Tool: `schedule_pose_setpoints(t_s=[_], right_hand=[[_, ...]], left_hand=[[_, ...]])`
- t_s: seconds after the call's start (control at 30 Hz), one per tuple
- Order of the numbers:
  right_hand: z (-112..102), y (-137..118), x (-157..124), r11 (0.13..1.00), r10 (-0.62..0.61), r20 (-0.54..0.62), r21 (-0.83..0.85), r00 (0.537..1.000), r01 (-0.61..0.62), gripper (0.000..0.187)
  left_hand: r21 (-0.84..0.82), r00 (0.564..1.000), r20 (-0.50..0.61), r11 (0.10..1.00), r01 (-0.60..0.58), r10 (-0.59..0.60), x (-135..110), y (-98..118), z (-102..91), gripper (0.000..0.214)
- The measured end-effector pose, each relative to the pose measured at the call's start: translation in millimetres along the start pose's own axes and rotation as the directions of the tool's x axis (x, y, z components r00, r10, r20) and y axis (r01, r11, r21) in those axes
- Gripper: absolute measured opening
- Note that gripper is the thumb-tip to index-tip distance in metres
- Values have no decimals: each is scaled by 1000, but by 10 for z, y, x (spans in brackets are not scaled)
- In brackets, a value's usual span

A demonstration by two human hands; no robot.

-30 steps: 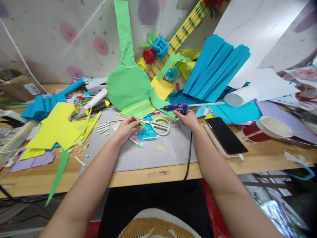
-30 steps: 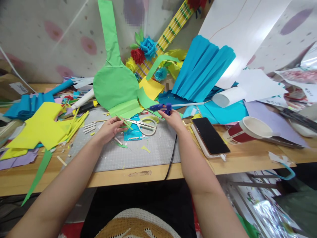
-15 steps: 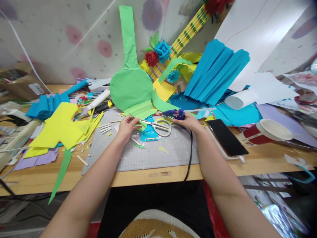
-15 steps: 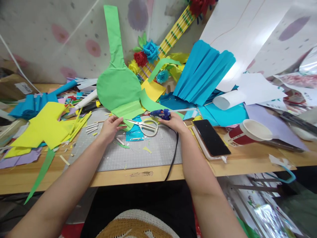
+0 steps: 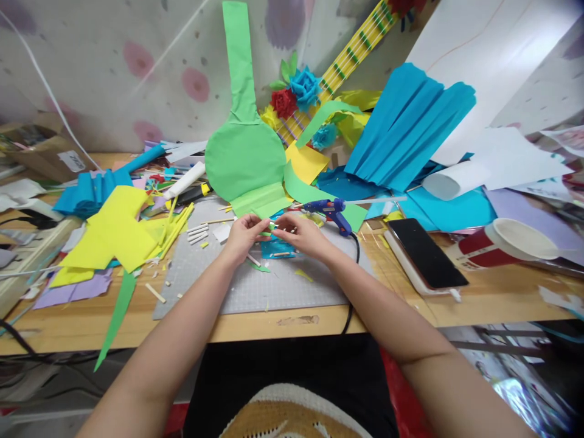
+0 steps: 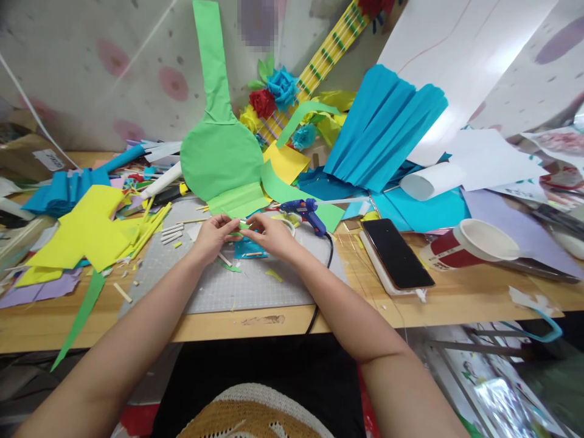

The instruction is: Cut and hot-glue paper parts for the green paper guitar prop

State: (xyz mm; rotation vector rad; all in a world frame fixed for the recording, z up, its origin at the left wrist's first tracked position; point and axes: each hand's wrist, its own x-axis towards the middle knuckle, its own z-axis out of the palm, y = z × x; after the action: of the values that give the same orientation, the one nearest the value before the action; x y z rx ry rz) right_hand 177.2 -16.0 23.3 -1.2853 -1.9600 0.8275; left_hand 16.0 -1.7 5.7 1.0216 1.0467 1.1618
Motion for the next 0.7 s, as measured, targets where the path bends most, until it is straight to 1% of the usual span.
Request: schedule_pose_setpoints(t_s=[0.07,0.13,0.23,0.3,0.4,0.5,0.57,0.63,0.7], right_hand=[[109,19,27,1000,24,-1,-13,1000,-24,22],[130,40,23,998,54,-1,-29,999,-54,21],[105,61,9,995,88,-11,-41,996,-88,21],[103,71,14,994,98,-11,-48,995,-98,16],[121,90,29,996,78,-6,-48,997,-78,11],[111,129,21,998,47,1,-41,999,-47,13],[76,168,1,999,39,2,-33,999,-39,10],[31,207,-23,998,54,9,-12,999,-54,7],[-5,232,-38,995,87,25,55,996,-88,9]], left_hand=[[7,1000,19,1000,13,-13,-18,4,27,38],[3,999,24,1000,30,-30,-36,16,52,41],[0,999,-4,999,39,-39,-56,27,80,49],[39,1000,-19,999,23,-22,-62,18,94,54],[98,999,-54,995,-1,6,-54,-9,103,57],[73,994,-111,997,-4,12,-36,-4,92,57],[42,990,-144,999,-7,13,-27,26,76,57],[23,986,-167,1000,-16,20,-26,63,57,56],[19,984,-175,999,-28,31,-28,84,46,55]])
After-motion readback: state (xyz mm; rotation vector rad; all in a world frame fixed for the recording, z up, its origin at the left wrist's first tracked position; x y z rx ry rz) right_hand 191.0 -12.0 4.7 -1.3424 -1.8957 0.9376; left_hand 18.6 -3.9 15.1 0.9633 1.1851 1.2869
